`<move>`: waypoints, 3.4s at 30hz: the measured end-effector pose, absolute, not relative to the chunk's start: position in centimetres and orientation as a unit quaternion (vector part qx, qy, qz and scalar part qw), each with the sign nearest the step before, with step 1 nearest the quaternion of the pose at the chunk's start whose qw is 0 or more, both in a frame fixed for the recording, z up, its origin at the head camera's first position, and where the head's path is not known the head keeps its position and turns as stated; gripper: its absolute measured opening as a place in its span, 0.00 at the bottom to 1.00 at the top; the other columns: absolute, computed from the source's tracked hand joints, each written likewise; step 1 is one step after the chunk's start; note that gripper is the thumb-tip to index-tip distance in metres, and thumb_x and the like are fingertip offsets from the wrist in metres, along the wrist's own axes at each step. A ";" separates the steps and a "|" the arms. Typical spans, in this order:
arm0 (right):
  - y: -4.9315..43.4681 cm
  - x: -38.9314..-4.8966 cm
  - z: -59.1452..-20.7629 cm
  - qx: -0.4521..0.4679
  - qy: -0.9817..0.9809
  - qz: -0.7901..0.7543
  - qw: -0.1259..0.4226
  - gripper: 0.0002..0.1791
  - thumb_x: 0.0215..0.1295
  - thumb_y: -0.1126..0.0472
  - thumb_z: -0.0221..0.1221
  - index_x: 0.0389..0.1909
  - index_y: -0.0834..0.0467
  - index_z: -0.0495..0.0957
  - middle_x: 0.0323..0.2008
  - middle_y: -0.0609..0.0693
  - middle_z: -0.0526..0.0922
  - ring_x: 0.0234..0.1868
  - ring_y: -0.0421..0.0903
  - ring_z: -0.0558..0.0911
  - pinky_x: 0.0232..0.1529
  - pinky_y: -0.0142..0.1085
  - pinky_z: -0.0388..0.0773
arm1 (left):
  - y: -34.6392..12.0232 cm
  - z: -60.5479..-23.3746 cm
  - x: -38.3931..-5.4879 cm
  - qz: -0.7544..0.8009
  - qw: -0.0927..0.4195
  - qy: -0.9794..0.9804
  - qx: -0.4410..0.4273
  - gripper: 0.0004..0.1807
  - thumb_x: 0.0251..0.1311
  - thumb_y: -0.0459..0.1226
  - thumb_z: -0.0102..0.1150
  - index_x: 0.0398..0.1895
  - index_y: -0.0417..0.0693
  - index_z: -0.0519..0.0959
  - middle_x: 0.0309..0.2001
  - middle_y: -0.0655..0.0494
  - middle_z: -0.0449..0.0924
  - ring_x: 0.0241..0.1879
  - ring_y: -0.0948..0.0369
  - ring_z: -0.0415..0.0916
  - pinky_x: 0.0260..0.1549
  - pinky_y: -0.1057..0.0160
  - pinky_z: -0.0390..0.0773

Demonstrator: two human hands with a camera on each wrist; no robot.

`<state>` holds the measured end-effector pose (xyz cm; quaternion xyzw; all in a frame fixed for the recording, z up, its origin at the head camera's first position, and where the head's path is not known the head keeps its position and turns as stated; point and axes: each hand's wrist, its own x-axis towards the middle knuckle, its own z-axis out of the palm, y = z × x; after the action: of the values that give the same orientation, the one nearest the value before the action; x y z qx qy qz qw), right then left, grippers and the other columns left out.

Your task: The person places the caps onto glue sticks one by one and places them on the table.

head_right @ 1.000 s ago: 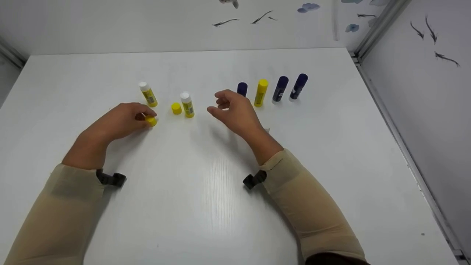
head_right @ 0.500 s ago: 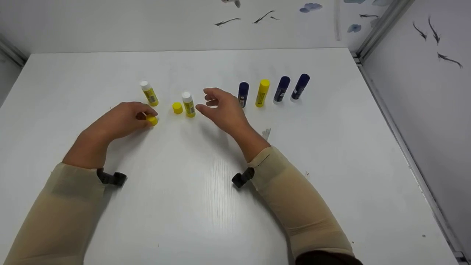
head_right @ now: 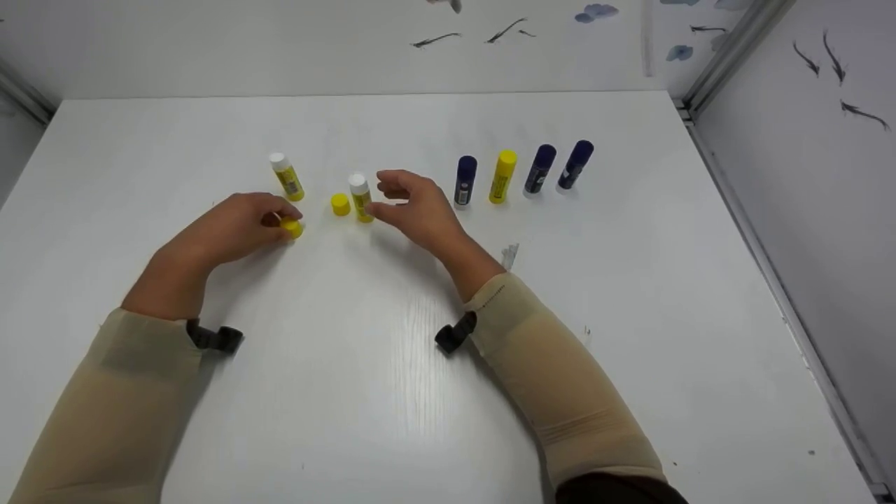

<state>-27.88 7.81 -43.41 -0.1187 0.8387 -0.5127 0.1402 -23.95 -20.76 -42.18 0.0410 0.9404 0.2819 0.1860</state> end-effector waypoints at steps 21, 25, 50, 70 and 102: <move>6.5 -28.7 -44.3 -0.136 0.828 -0.523 0.153 0.24 0.69 0.61 0.68 0.64 0.48 0.79 0.60 0.44 0.84 0.64 0.43 0.81 0.68 0.38 0.78 | -20.5 -42.4 -24.0 0.279 0.184 0.941 0.041 0.19 0.71 0.34 0.61 0.63 0.46 0.80 0.63 0.45 0.80 0.58 0.50 0.76 0.64 0.48 0.77; 6.3 -28.9 -44.4 -0.138 0.822 -0.531 0.153 0.24 0.68 0.62 0.69 0.64 0.49 0.80 0.59 0.45 0.84 0.64 0.43 0.81 0.67 0.38 0.78 | -20.5 -42.3 -23.9 0.280 0.182 0.942 0.034 0.18 0.71 0.35 0.61 0.62 0.46 0.80 0.62 0.45 0.80 0.57 0.50 0.76 0.65 0.49 0.77; 5.8 -29.5 -44.9 -0.154 0.813 -0.545 0.137 0.19 0.67 0.64 0.69 0.58 0.52 0.81 0.56 0.46 0.85 0.63 0.43 0.81 0.67 0.38 0.78 | -20.8 -42.1 -23.9 0.280 0.182 0.942 0.040 0.19 0.71 0.35 0.61 0.64 0.45 0.78 0.63 0.45 0.79 0.59 0.50 0.75 0.66 0.48 0.76; 5.9 -29.5 -45.4 -0.148 0.806 -0.557 0.136 0.19 0.66 0.66 0.69 0.57 0.53 0.82 0.55 0.48 0.86 0.61 0.44 0.82 0.65 0.39 0.79 | -20.9 -42.3 -24.1 0.279 0.177 0.943 0.048 0.18 0.71 0.35 0.61 0.63 0.45 0.78 0.62 0.44 0.79 0.57 0.50 0.76 0.64 0.48 0.77; 6.4 -29.1 -44.9 -0.156 0.798 -0.567 0.131 0.19 0.67 0.66 0.68 0.58 0.55 0.82 0.55 0.52 0.86 0.61 0.47 0.82 0.63 0.39 0.81 | -20.5 -41.9 -23.7 0.287 0.172 0.941 0.041 0.18 0.73 0.35 0.60 0.63 0.44 0.78 0.64 0.45 0.78 0.57 0.49 0.75 0.63 0.49 0.77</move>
<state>-29.10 6.41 -44.93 -0.1555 0.7982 -0.5671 0.1306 -23.71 -20.54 -41.87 0.0406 0.9413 0.2874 0.1725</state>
